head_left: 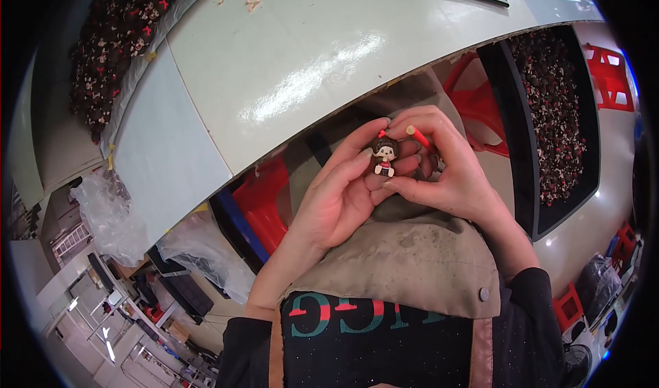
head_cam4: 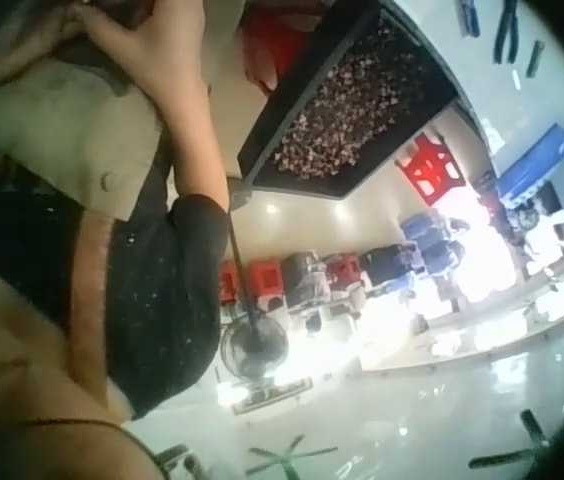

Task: Assembling small toy figures by gluing components together at a factory workbench.

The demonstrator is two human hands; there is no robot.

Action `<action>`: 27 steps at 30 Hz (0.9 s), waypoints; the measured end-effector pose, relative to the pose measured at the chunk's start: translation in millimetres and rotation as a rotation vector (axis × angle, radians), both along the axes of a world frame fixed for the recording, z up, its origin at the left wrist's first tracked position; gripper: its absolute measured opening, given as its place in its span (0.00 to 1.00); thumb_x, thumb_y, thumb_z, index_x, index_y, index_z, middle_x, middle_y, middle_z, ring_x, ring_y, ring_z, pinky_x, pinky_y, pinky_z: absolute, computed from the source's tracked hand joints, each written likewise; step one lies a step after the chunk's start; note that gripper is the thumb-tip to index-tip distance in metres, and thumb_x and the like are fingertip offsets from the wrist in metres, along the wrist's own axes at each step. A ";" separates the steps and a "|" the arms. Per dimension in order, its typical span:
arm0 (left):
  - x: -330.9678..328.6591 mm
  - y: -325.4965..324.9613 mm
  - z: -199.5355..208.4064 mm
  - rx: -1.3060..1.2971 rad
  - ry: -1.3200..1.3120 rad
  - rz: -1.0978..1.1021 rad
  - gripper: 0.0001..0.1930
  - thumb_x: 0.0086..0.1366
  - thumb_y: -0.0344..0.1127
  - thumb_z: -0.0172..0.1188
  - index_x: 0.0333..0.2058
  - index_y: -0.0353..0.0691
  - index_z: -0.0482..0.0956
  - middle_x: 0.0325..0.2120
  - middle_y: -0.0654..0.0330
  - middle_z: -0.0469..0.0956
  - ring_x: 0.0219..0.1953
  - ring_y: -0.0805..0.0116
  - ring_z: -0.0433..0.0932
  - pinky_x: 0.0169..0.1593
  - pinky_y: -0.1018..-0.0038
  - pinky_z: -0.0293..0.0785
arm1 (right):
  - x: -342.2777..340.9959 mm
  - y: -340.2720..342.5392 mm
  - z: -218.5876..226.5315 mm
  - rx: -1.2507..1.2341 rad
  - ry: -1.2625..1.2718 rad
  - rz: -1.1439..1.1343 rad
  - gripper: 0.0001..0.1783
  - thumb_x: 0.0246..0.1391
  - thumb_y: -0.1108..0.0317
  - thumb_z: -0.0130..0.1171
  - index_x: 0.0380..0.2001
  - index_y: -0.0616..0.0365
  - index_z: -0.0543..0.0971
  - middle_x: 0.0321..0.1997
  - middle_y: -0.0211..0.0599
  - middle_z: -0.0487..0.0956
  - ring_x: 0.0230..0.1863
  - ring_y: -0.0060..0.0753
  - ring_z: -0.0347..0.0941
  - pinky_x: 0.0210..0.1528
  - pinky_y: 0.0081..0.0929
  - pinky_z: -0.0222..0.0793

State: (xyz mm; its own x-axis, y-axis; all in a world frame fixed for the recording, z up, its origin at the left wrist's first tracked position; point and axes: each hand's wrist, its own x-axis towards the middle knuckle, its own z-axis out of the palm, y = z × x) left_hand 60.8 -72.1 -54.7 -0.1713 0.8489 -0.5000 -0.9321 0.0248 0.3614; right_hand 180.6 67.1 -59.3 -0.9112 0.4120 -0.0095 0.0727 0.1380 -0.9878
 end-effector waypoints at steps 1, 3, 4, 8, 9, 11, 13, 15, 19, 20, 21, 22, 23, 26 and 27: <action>-0.4 -0.4 -0.6 -0.007 -0.006 0.000 0.24 0.68 0.34 0.42 0.62 0.42 0.56 0.54 0.47 0.67 0.53 0.56 0.73 0.55 0.63 0.72 | -0.2 -0.9 0.7 -0.001 -0.003 0.005 0.27 0.38 0.76 0.68 0.45 0.54 0.70 0.50 0.33 0.68 0.41 0.16 0.67 0.26 0.10 0.58; -0.9 -1.3 -1.4 -0.013 -0.013 0.002 0.23 0.67 0.33 0.42 0.61 0.41 0.57 0.53 0.47 0.68 0.52 0.56 0.74 0.54 0.63 0.73 | -1.2 -1.9 1.9 -0.029 -0.027 0.007 0.27 0.38 0.77 0.67 0.45 0.54 0.70 0.50 0.32 0.69 0.41 0.15 0.67 0.27 0.10 0.58; -1.0 -1.1 -1.5 -0.015 -0.016 0.012 0.22 0.67 0.33 0.42 0.60 0.41 0.58 0.52 0.47 0.69 0.51 0.56 0.75 0.53 0.63 0.74 | -1.7 -1.9 1.8 -0.029 -0.028 0.009 0.27 0.38 0.77 0.67 0.45 0.54 0.70 0.50 0.32 0.69 0.41 0.15 0.67 0.27 0.10 0.58; -2.9 -1.0 -1.9 -0.007 -0.007 0.008 0.21 0.66 0.33 0.43 0.58 0.41 0.61 0.50 0.49 0.72 0.48 0.58 0.77 0.51 0.66 0.75 | -1.5 -2.6 1.2 -0.067 -0.079 0.028 0.27 0.38 0.77 0.66 0.45 0.55 0.70 0.49 0.30 0.70 0.41 0.15 0.67 0.27 0.10 0.58; -2.8 -1.2 -2.7 -0.005 -0.011 0.008 0.21 0.66 0.33 0.43 0.58 0.41 0.61 0.50 0.49 0.72 0.48 0.58 0.77 0.51 0.66 0.75 | -1.1 -2.3 1.8 -0.075 -0.078 0.037 0.27 0.38 0.77 0.66 0.45 0.55 0.70 0.48 0.30 0.70 0.42 0.15 0.67 0.27 0.10 0.58; -2.5 -1.9 -5.1 0.012 -0.019 0.022 0.21 0.65 0.33 0.44 0.57 0.41 0.62 0.49 0.49 0.72 0.47 0.58 0.78 0.50 0.68 0.76 | -2.6 -3.1 -0.2 -0.040 -0.062 0.024 0.27 0.38 0.77 0.66 0.45 0.56 0.71 0.47 0.29 0.71 0.39 0.14 0.67 0.27 0.10 0.58; -4.7 -2.5 -7.0 0.019 -0.037 0.018 0.21 0.65 0.34 0.44 0.57 0.41 0.62 0.49 0.49 0.72 0.48 0.59 0.77 0.51 0.67 0.75 | -3.6 -1.9 1.1 -0.005 -0.043 0.013 0.26 0.38 0.77 0.65 0.45 0.56 0.72 0.46 0.29 0.71 0.36 0.13 0.66 0.27 0.10 0.58; -4.7 -2.1 -6.2 0.026 -0.054 0.014 0.22 0.64 0.34 0.44 0.57 0.41 0.62 0.50 0.49 0.72 0.48 0.59 0.77 0.51 0.66 0.75 | -2.8 1.9 10.0 -0.123 -0.147 0.016 0.22 0.41 0.76 0.64 0.44 0.57 0.75 0.41 0.26 0.73 0.28 0.11 0.62 0.26 0.11 0.58; -1.4 -0.7 0.6 -0.004 0.026 0.012 0.20 0.68 0.34 0.42 0.59 0.40 0.60 0.51 0.49 0.70 0.53 0.59 0.73 0.58 0.63 0.69 | -2.4 7.3 10.2 -0.091 -0.161 -0.011 0.19 0.43 0.77 0.62 0.42 0.58 0.77 0.34 0.23 0.75 0.23 0.11 0.58 0.26 0.11 0.57; -0.9 -0.7 0.8 0.003 0.058 -0.003 0.19 0.71 0.33 0.40 0.59 0.39 0.59 0.52 0.51 0.69 0.55 0.60 0.71 0.61 0.63 0.66 | -3.0 9.0 12.6 -0.088 -0.189 -0.006 0.18 0.43 0.78 0.61 0.42 0.58 0.77 0.32 0.23 0.75 0.23 0.11 0.58 0.26 0.11 0.57; -0.3 -0.9 0.7 0.005 0.056 -0.004 0.19 0.71 0.33 0.40 0.59 0.39 0.59 0.52 0.51 0.69 0.55 0.60 0.71 0.61 0.63 0.66 | -3.2 10.6 14.0 -0.085 -0.216 -0.001 0.17 0.44 0.78 0.61 0.41 0.58 0.78 0.31 0.23 0.76 0.23 0.11 0.59 0.25 0.11 0.57; -0.1 -1.6 0.3 0.009 0.066 -0.010 0.20 0.71 0.33 0.40 0.60 0.40 0.58 0.53 0.52 0.68 0.56 0.61 0.70 0.61 0.63 0.65 | -3.7 11.5 13.9 -0.083 -0.218 -0.003 0.17 0.44 0.78 0.61 0.41 0.58 0.78 0.31 0.23 0.76 0.23 0.11 0.59 0.25 0.11 0.57; 0.2 -2.0 -0.2 0.012 0.076 -0.015 0.20 0.72 0.34 0.40 0.61 0.40 0.58 0.54 0.53 0.68 0.57 0.62 0.69 0.62 0.63 0.65 | -4.5 12.3 13.5 -0.047 -0.206 0.007 0.17 0.44 0.78 0.60 0.41 0.58 0.78 0.31 0.23 0.76 0.23 0.10 0.59 0.25 0.12 0.57; 0.8 -2.3 -0.3 0.015 0.081 -0.017 0.21 0.71 0.34 0.42 0.61 0.40 0.57 0.53 0.55 0.68 0.56 0.63 0.69 0.61 0.64 0.65 | -4.2 15.1 17.0 0.001 -0.212 0.026 0.16 0.45 0.79 0.60 0.41 0.58 0.78 0.32 0.26 0.77 0.24 0.11 0.63 0.26 0.12 0.60; 0.8 -2.0 -0.3 0.014 0.081 -0.018 0.21 0.71 0.34 0.42 0.61 0.40 0.57 0.53 0.55 0.68 0.56 0.63 0.69 0.61 0.64 0.65 | -4.1 15.9 17.7 0.011 -0.228 0.039 0.16 0.45 0.79 0.60 0.40 0.59 0.78 0.32 0.28 0.78 0.25 0.13 0.67 0.26 0.13 0.62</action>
State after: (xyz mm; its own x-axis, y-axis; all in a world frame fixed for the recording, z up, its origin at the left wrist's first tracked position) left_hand 61.6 -74.1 -55.0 -0.1957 0.8591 -0.4729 -0.8991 0.0354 0.4363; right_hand 176.5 83.0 -41.6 -0.9011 0.3779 -0.2123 0.2880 0.1557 -0.9449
